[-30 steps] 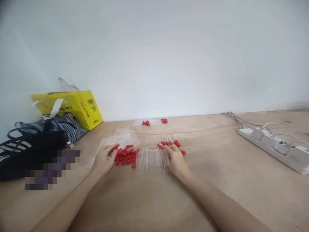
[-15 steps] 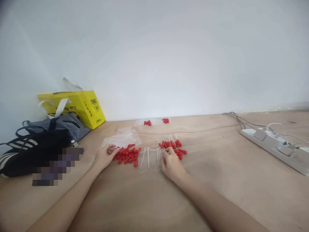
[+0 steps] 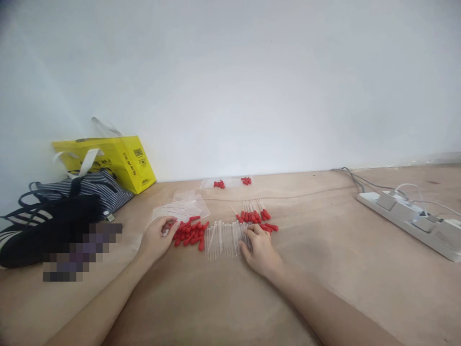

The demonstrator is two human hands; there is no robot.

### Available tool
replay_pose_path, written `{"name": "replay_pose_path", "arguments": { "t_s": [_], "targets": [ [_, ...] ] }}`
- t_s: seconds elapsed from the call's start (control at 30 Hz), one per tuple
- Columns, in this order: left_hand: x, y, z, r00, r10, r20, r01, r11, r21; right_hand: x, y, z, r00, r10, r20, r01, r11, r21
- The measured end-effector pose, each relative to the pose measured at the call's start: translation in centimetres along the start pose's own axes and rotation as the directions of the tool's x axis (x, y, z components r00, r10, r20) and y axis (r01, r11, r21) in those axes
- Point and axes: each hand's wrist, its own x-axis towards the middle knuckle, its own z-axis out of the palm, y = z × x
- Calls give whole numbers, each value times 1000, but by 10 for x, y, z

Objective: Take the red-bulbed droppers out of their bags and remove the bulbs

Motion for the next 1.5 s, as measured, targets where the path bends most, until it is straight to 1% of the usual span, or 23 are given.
{"name": "replay_pose_path", "arguments": {
  "t_s": [0.07, 0.13, 0.2, 0.3, 0.37, 0.47, 0.57, 0.67, 0.77, 0.8, 0.87, 0.9, 0.93, 1.0, 1.07, 1.1, 1.13, 1.17, 1.23, 1.33, 1.43, 1.5],
  "targets": [
    [-1, 2, 1, 999, 39, 6, -39, 999, 5, 4, 5, -2, 1000, 10, 6, -10, 1000, 10],
    [-2, 5, 1, 998, 70, 12, -70, 998, 9, 10, 12, -5, 999, 47, -8, -47, 999, -21],
    [-4, 10, 2, 996, 87, 24, -87, 996, 4, 18, 20, -10, 993, 109, -41, -113, 988, -102],
    [-7, 21, 4, 991, 121, 51, -120, 992, -27, 31, 28, -16, 977, 195, -82, -210, 944, -256],
    [-10, 27, 7, 984, 159, 78, -155, 987, -52, 39, 30, -17, 973, 215, -82, -230, 914, -334],
    [-13, 33, 10, 970, 212, 123, -203, 976, -83, 44, 31, -14, 976, 200, -91, -220, 885, -410],
    [-14, 35, 12, 963, 230, 144, -218, 972, -91, 44, 32, -9, 982, 140, -125, -181, 883, -433],
    [-13, 35, 10, 962, 235, 139, -225, 971, -85, 42, 30, -10, 982, 66, -179, -134, 905, -403],
    [-13, 36, 8, 957, 265, 116, -259, 964, -66, 36, 24, -17, 971, 28, -238, -103, 945, -309],
    [-14, 38, 8, 954, 282, 99, -279, 959, -51, 34, 20, -20, 972, 16, -235, -79, 962, -261],
    [-16, 43, 8, 943, 331, 39, -332, 943, 4, 27, 11, -25, 982, -20, -187, -8, 989, -148],
    [-17, 47, 9, 929, 371, 2, -371, 928, 40, 23, 7, -27, 988, -46, -150, 34, 996, -87],
    [-19, 52, 10, 905, 424, -30, -420, 904, 77, 19, 2, -28, 991, -75, -113, 72, 997, -30],
    [-23, 63, 14, 834, 549, -55, -540, 833, 123, 11, -5, -28, 991, -124, -59, 127, 990, 58],
    [-28, 73, 18, 767, 640, -47, -632, 766, 119, 6, -11, -26, 988, -154, -29, 156, 981, 112],
    [-29, 77, 20, 749, 661, -44, -654, 748, 110, 4, -13, -24, 986, -163, -21, 164, 978, 131],
    [-31, 80, 22, 742, 669, -42, -663, 741, 103, 3, -15, -22, 985, -170, -14, 170, 975, 146],
    [-32, 82, 23, 744, 667, -43, -661, 743, 103, 2, -17, -20, 985, -175, -6, 174, 972, 156],
    [-35, 83, 25, 755, 654, -46, -647, 754, 117, 1, -21, -17, 983, -185, 10, 182, 972, 148],
    [-37, 82, 27, 771, 636, -33, -628, 767, 133, 1, -25, -13, 973, -228, 20, 227, 973, 51],
    [-38, 83, 29, 772, 636, -5, -630, 765, 135, 2, -29, -8, 955, -296, -22, 294, 952, -80],
    [-38, 85, 29, 771, 636, 28, -633, 761, 140, 2, -30, -4, 944, -325, -52, 315, 937, -151]
  ]
}}
